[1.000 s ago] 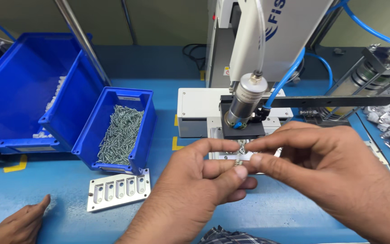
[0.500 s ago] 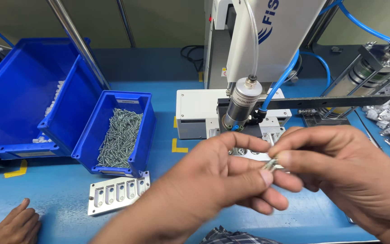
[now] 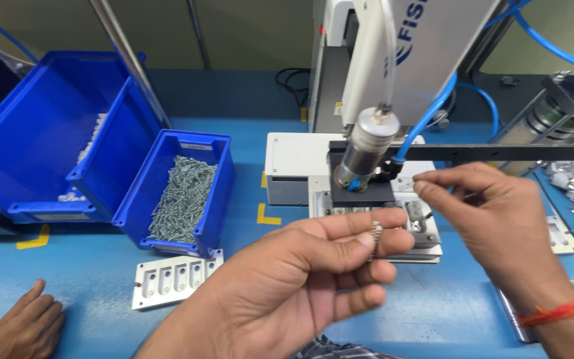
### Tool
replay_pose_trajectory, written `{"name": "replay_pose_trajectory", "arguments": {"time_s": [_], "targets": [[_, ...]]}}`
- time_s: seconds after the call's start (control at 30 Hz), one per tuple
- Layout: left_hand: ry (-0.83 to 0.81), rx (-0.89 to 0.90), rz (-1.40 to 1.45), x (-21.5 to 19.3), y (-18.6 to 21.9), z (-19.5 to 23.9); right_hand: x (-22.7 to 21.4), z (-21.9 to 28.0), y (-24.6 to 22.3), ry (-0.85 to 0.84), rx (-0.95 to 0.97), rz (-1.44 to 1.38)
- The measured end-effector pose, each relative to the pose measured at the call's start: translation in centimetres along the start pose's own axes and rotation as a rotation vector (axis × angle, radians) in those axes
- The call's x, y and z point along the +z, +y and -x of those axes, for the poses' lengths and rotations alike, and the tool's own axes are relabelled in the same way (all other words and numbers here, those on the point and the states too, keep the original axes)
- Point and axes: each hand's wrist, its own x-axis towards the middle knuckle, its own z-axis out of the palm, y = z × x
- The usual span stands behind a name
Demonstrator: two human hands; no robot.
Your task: The person places small metal springs into a metal jig on a blue workbench. They repeatedly pick up springs from a blue bin, insert them into the jig slots, and then remove the jig to place it aside before repeating the process.
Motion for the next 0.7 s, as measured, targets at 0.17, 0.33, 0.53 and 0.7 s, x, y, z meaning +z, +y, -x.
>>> {"name": "replay_pose_trajectory", "arguments": {"time_s": [0.17,0.33,0.53,0.7], "targets": [[0.201,0.127,-0.156,-0.5,-0.4,1.3,2.6,-1.1,1.9,-0.088,-0.348,0.319],[0.444,0.079,-0.250,-1.2,-0.7,2.7,3.0,-2.0,1.4,-0.144,-0.365,0.490],[0.304,0.145,-0.150,-2.1,-1.2,3.2,4.0,-2.0,-1.0,-0.280,-0.142,0.396],[0.417,0.157,-0.114,-1.6,-0.7,3.6,6.5,-1.2,-1.8,-0.258,-0.077,0.152]]}}
